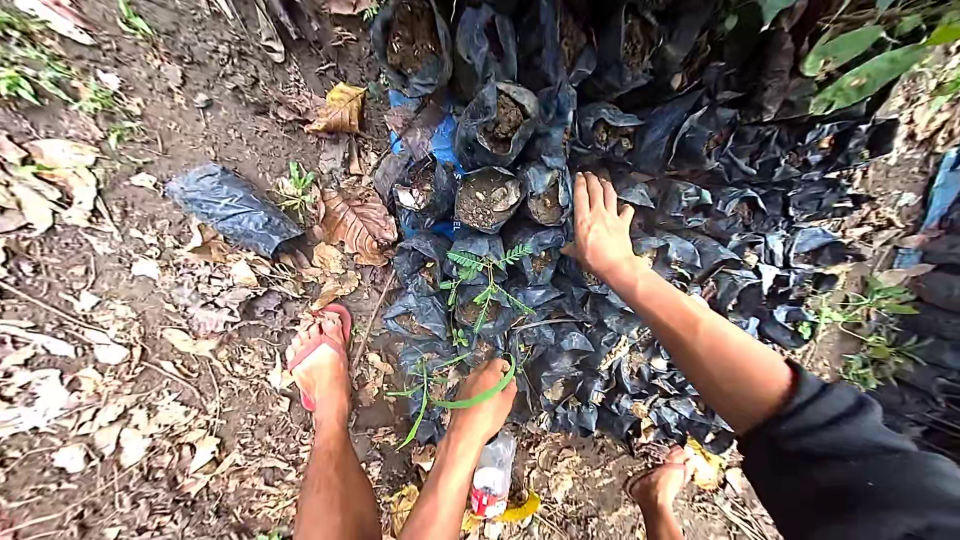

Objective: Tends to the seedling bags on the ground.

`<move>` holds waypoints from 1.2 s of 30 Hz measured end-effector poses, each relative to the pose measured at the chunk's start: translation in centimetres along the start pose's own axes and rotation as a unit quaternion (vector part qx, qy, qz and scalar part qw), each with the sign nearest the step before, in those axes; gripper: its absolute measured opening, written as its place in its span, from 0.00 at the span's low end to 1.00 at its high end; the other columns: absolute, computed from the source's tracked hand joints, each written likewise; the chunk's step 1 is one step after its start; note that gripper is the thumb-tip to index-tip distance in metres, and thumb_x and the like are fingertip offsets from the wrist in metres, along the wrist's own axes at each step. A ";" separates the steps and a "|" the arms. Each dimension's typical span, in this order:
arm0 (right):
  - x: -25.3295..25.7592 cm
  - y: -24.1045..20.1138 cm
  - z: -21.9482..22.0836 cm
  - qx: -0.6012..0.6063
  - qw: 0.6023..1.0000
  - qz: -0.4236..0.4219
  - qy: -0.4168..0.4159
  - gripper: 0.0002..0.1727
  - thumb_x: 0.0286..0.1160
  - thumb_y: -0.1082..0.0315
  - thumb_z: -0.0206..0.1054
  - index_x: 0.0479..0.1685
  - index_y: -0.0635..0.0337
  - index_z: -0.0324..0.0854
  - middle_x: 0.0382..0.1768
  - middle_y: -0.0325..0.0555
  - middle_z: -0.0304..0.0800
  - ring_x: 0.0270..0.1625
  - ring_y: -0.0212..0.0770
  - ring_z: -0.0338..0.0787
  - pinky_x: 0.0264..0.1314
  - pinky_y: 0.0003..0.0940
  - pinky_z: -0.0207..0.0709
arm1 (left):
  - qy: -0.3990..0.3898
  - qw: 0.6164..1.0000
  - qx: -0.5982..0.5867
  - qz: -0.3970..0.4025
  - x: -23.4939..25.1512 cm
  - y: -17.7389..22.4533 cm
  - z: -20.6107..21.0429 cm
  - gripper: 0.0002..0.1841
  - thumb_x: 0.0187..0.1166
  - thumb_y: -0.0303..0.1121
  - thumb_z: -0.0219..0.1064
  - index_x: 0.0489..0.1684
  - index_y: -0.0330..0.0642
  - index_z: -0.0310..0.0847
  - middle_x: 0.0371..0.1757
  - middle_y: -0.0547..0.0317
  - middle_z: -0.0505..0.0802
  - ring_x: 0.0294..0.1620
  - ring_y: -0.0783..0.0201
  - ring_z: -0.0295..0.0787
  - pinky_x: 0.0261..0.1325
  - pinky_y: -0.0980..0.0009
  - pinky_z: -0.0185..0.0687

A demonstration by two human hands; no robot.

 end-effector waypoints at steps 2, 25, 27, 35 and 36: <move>0.5 -0.1 0.0 0.000 1.000 0.021 -0.005 0.73 0.40 0.64 0.92 0.96 0.59 0.45 0.93 0.62 0.49 0.93 0.69 0.53 0.72 0.79 0.67 | 0.002 1.000 -0.003 -0.001 -0.1 0.3 -0.7 0.19 0.87 0.39 0.58 0.70 0.43 0.81 0.64 0.50 0.90 0.66 0.55 0.88 0.72 0.53 0.80; 2.6 4.5 -0.6 0.245 0.904 0.306 -0.173 0.52 0.76 0.21 0.51 0.72 0.64 0.80 0.75 0.70 0.77 0.74 0.68 0.82 0.66 0.73 0.78 | 0.006 1.000 0.003 0.003 -0.6 0.2 -1.6 0.19 0.87 0.41 0.59 0.70 0.42 0.81 0.64 0.46 0.89 0.69 0.51 0.86 0.74 0.49 0.77; 3.2 4.6 -0.7 0.229 0.908 0.307 -0.170 0.49 0.76 0.24 0.56 0.74 0.65 0.78 0.76 0.70 0.75 0.76 0.67 0.81 0.67 0.71 0.79 | 0.003 1.000 0.009 0.000 -0.3 0.2 -1.3 0.20 0.88 0.41 0.58 0.71 0.43 0.81 0.64 0.47 0.90 0.69 0.51 0.86 0.74 0.49 0.78; 2.7 0.1 -5.2 0.079 0.980 0.165 -0.080 0.27 0.85 0.51 0.62 0.72 0.61 0.78 0.61 0.67 0.88 0.66 0.69 0.88 0.62 0.71 0.79 | 0.001 1.000 0.001 0.000 -0.5 0.6 -1.7 0.19 0.88 0.40 0.58 0.69 0.43 0.81 0.65 0.48 0.89 0.68 0.53 0.86 0.73 0.50 0.78; 2.6 -0.9 -6.3 0.082 0.986 0.135 -0.059 0.26 0.84 0.47 0.63 0.67 0.59 0.83 0.59 0.66 0.90 0.64 0.69 0.88 0.60 0.72 0.79 | 0.003 1.000 -0.003 0.001 -0.4 0.3 -1.7 0.19 0.87 0.41 0.58 0.70 0.42 0.81 0.65 0.48 0.90 0.68 0.53 0.86 0.73 0.50 0.78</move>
Point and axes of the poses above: each hand's wrist, its own x-axis towards the middle knuckle, its own z-axis out of the palm, y = z × x, the point moved 10 cm from there along x, towards the middle knuckle
